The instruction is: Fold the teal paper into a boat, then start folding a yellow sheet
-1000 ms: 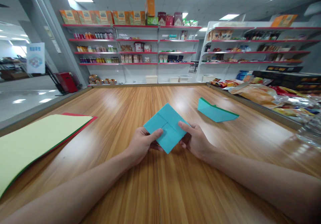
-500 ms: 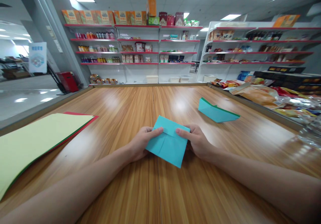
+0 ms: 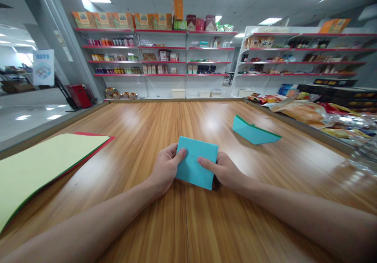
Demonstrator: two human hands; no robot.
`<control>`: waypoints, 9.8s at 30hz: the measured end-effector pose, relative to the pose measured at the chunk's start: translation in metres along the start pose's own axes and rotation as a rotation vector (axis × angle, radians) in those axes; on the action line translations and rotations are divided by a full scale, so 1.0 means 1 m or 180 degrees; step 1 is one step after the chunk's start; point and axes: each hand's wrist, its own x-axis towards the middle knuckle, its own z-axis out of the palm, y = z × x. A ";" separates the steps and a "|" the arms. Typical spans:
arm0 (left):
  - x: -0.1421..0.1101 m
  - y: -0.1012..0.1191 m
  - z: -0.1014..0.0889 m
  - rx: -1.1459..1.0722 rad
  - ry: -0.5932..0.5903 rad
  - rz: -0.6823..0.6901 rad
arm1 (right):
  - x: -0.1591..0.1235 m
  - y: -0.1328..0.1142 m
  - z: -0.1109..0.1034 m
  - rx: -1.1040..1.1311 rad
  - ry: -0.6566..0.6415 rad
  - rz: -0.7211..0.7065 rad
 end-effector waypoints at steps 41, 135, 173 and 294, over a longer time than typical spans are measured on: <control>0.000 0.003 -0.007 -0.0076 -0.0532 -0.0175 | -0.008 -0.008 -0.007 -0.0674 -0.0149 0.0461; -0.006 0.016 0.006 0.2929 0.1190 0.1344 | -0.017 -0.010 0.011 -0.0355 -0.0816 0.0633; 0.004 0.011 -0.015 0.0788 -0.0563 -0.0408 | 0.002 -0.001 -0.013 -0.0233 -0.0536 0.0550; 0.002 0.005 -0.005 0.0170 0.0129 -0.0344 | -0.005 -0.008 -0.013 -0.0480 -0.1028 0.0408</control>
